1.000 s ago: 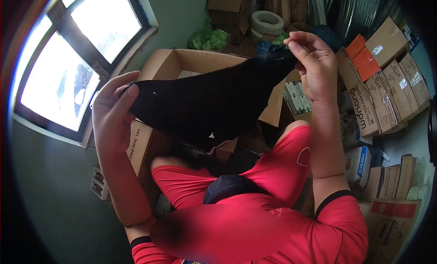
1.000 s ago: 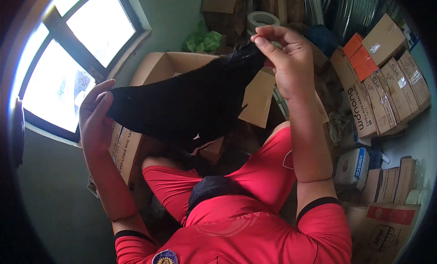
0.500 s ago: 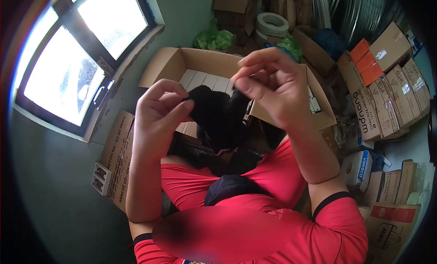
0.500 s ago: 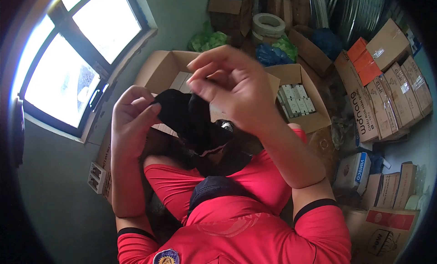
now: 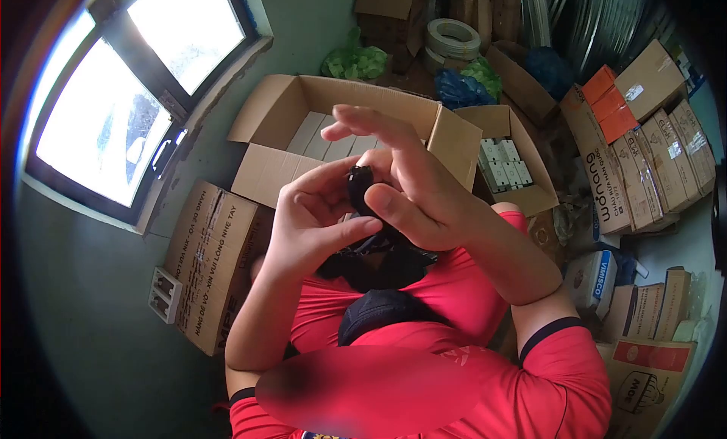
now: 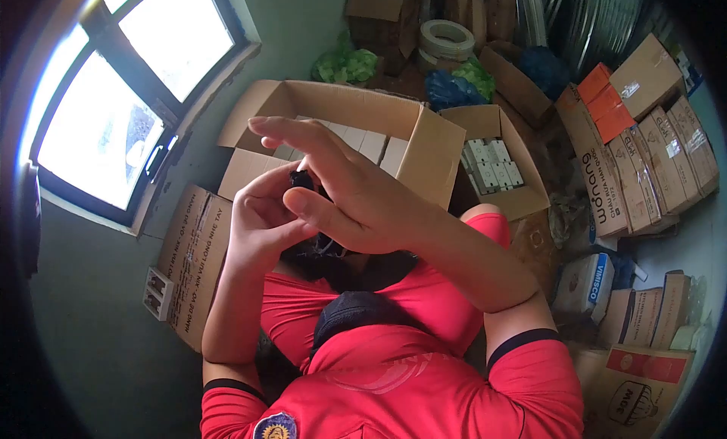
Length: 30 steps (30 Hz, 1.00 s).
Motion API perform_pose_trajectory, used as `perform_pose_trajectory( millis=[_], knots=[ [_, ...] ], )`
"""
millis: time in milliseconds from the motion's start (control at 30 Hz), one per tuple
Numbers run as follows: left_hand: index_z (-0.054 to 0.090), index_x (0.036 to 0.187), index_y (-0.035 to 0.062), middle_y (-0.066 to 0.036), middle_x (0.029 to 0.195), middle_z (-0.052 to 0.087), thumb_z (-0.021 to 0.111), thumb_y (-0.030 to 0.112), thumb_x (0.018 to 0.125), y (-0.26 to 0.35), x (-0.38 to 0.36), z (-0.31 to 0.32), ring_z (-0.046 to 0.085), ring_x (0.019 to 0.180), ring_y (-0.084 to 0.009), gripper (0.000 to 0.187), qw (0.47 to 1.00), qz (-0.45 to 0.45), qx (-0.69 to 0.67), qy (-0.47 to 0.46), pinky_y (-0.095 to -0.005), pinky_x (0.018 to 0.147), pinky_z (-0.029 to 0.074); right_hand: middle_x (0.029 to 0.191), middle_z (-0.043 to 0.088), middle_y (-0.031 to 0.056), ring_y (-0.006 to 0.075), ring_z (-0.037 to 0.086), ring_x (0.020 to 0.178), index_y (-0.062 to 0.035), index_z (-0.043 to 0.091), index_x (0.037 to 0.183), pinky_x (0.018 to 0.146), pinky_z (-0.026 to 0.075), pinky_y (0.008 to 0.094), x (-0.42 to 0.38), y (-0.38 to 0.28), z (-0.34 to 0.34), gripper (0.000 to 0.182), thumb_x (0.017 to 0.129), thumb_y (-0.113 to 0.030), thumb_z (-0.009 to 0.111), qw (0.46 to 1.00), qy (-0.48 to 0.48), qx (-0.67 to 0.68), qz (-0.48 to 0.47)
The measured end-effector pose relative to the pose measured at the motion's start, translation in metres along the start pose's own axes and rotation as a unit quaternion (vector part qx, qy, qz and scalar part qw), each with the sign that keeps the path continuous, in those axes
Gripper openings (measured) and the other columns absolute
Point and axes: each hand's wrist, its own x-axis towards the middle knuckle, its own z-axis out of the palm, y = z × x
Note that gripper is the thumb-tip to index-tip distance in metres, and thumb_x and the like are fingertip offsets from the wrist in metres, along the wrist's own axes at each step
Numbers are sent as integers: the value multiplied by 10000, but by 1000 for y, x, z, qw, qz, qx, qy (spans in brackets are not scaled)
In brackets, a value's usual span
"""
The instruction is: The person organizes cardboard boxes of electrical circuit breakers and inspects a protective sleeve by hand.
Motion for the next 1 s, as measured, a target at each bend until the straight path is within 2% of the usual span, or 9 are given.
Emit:
perform_pose_trajectory(
  millis=[167,200,300,367,400,500,600,900,1000],
  knots=[
    [642,1181,-77,-121,1065,714,788,-3,843,-14,0,-6,695,978,-156,375,986,-17,153,58,-272,852,573,1359,563,178,224,649,960,-97,556,1377,810,518,326,10,-8,-9,528,977,-433,635,978,-77,-185,-52],
    [657,1113,-67,-94,995,718,773,-20,851,-18,1,-5,699,912,-136,290,993,31,95,62,-261,811,576,1333,582,174,238,652,978,-105,609,1321,822,523,335,12,-13,-12,498,945,-425,679,970,-78,-224,-51],
    [655,1098,-58,-88,986,714,753,-41,859,-16,5,-9,695,893,-129,258,995,8,12,103,-262,812,578,1234,619,134,274,651,1033,-117,686,1197,870,528,366,10,-25,-29,438,830,-328,799,956,-34,-290,-20],
    [654,1077,-51,-94,1003,708,744,-65,856,-15,4,-15,689,900,-132,239,994,6,-14,105,-270,827,576,1191,608,82,287,648,1042,-128,677,1204,913,526,392,8,-20,-43,467,771,-197,836,967,-26,-255,-13],
    [654,1075,-49,-95,1009,706,746,-68,852,-12,4,-15,687,907,-133,242,994,8,-38,104,-270,831,574,1154,632,84,288,652,1042,-113,694,1150,910,524,394,4,-14,-46,400,775,-159,827,969,-49,-242,3],
    [654,1076,-38,-93,1032,700,748,-86,839,-12,3,-22,678,945,-131,259,995,6,-60,78,-265,847,567,1102,669,100,259,660,1029,-80,710,1117,881,529,366,-7,4,-37,418,732,-130,865,975,-42,-217,22],
    [656,1079,-32,-90,1038,699,746,-96,834,-13,2,-23,676,954,-129,268,998,-8,-33,48,-262,850,565,1085,674,106,258,667,1015,-69,724,1072,887,532,364,-10,13,-32,353,740,-50,840,984,-30,-165,61],
    [653,1073,-25,-83,1041,697,760,-103,813,-10,1,-25,673,964,-127,292,997,-18,-5,74,-261,854,562,1031,680,81,193,669,977,-38,716,956,845,525,323,-20,27,-27,190,796,-15,814,994,42,-95,34],
    [644,1069,-35,-85,1044,698,770,-102,801,-8,5,-24,672,963,-129,304,995,-3,-33,92,-268,860,556,980,672,74,186,661,939,-30,697,908,816,513,305,-20,15,-21,181,781,-21,825,991,45,-90,93]
  ],
)
